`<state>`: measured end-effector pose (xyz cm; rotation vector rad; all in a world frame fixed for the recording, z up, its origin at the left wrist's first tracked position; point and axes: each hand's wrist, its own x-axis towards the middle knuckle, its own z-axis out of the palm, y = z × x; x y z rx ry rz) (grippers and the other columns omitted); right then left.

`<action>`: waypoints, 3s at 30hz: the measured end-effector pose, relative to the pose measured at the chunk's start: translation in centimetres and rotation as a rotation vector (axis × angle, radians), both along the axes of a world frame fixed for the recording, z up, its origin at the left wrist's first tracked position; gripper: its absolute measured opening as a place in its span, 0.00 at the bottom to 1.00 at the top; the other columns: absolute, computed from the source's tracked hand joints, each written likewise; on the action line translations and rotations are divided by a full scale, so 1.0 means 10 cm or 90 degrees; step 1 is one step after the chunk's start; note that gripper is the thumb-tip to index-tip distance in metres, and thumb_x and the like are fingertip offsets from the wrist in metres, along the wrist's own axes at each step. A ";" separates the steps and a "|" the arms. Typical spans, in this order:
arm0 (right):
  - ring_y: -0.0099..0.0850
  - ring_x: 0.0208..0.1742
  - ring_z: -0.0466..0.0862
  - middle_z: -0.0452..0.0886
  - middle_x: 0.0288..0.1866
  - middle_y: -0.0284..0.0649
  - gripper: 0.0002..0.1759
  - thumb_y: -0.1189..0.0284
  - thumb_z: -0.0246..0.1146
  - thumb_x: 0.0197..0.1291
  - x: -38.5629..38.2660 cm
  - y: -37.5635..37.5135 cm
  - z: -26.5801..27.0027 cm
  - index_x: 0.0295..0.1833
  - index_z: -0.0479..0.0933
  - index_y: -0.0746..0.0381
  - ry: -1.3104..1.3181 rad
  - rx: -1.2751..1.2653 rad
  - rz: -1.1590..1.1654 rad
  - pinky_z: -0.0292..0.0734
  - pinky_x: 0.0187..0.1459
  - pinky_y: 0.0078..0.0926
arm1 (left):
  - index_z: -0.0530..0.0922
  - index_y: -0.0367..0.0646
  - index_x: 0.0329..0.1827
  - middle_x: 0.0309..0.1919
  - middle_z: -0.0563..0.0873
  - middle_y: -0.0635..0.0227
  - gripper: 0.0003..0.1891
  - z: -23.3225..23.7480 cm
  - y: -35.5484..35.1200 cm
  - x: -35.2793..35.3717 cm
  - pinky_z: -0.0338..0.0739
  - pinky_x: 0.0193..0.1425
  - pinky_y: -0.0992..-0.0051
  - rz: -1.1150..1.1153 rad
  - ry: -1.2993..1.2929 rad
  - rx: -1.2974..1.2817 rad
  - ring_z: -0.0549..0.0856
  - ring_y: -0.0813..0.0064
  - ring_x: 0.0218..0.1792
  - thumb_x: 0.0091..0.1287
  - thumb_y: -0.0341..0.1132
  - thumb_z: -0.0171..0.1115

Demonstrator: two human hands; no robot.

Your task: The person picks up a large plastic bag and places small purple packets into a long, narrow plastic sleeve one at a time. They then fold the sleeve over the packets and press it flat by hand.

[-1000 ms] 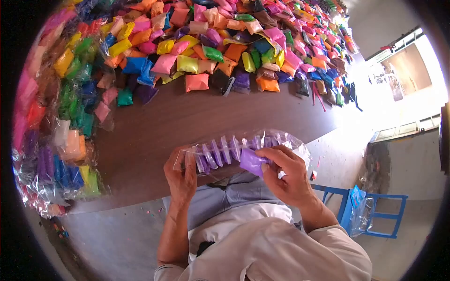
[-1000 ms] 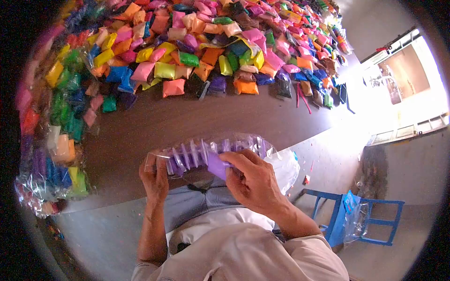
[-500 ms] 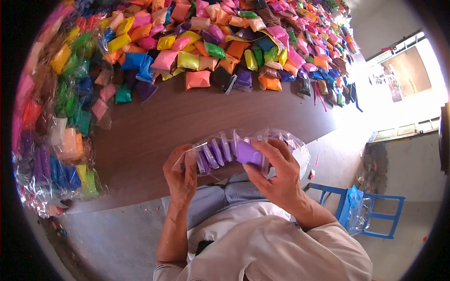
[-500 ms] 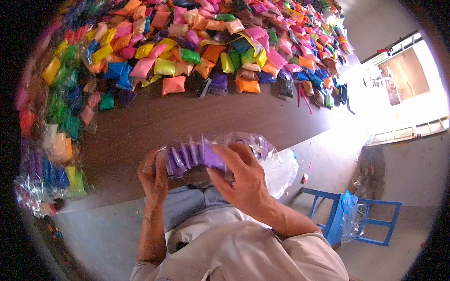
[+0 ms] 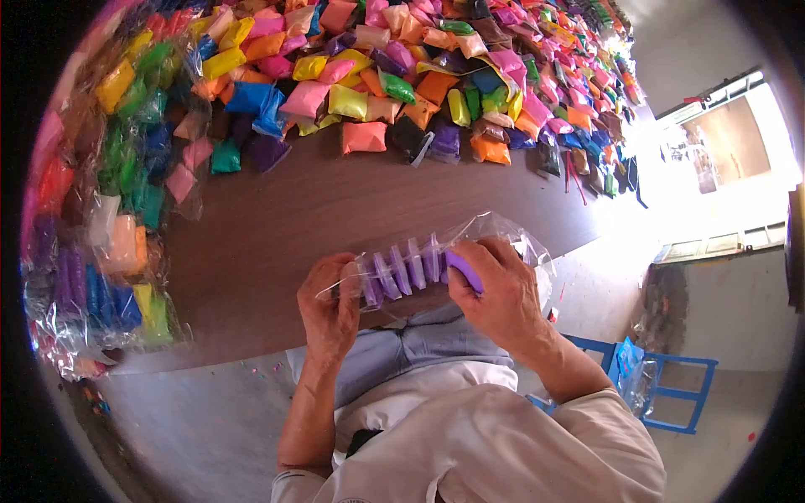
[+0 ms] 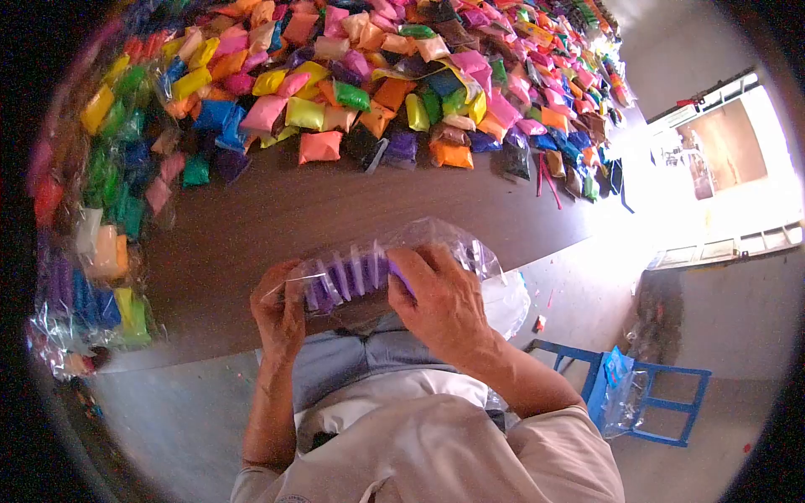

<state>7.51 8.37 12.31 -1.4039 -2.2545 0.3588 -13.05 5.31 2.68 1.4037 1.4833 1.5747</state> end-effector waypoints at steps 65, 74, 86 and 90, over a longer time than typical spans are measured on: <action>0.45 0.63 0.74 0.77 0.59 0.46 0.42 0.57 0.76 0.43 0.11 0.48 0.04 0.64 0.71 0.60 -0.192 -0.183 0.281 0.66 0.64 0.43 | 0.81 0.32 0.41 0.38 0.84 0.60 0.19 0.08 -0.01 -0.01 0.74 0.49 0.73 0.002 -0.012 -0.081 0.82 0.71 0.41 0.73 0.44 0.59; 0.45 0.60 0.76 0.77 0.58 0.48 0.44 0.59 0.77 0.41 -0.05 0.49 -0.04 0.65 0.70 0.61 -0.101 -0.169 0.341 0.72 0.60 0.40 | 0.81 0.32 0.40 0.37 0.84 0.61 0.17 0.08 -0.02 0.00 0.74 0.45 0.74 -0.003 -0.046 -0.078 0.81 0.72 0.39 0.73 0.42 0.58; 0.49 0.49 0.82 0.83 0.45 0.49 0.38 0.58 0.75 0.37 -0.11 0.54 -0.05 0.57 0.75 0.62 -0.010 -0.171 0.395 0.77 0.51 0.45 | 0.80 0.33 0.45 0.36 0.83 0.65 0.19 0.02 -0.04 -0.02 0.73 0.43 0.77 -0.005 -0.066 -0.087 0.79 0.77 0.39 0.75 0.44 0.54; 0.49 0.49 0.82 0.83 0.44 0.49 0.38 0.57 0.76 0.37 -0.16 0.58 -0.14 0.57 0.76 0.60 -0.068 -0.180 0.421 0.76 0.50 0.46 | 0.81 0.36 0.44 0.34 0.82 0.70 0.18 0.03 -0.03 0.02 0.71 0.40 0.78 0.000 -0.068 -0.064 0.77 0.81 0.36 0.77 0.44 0.52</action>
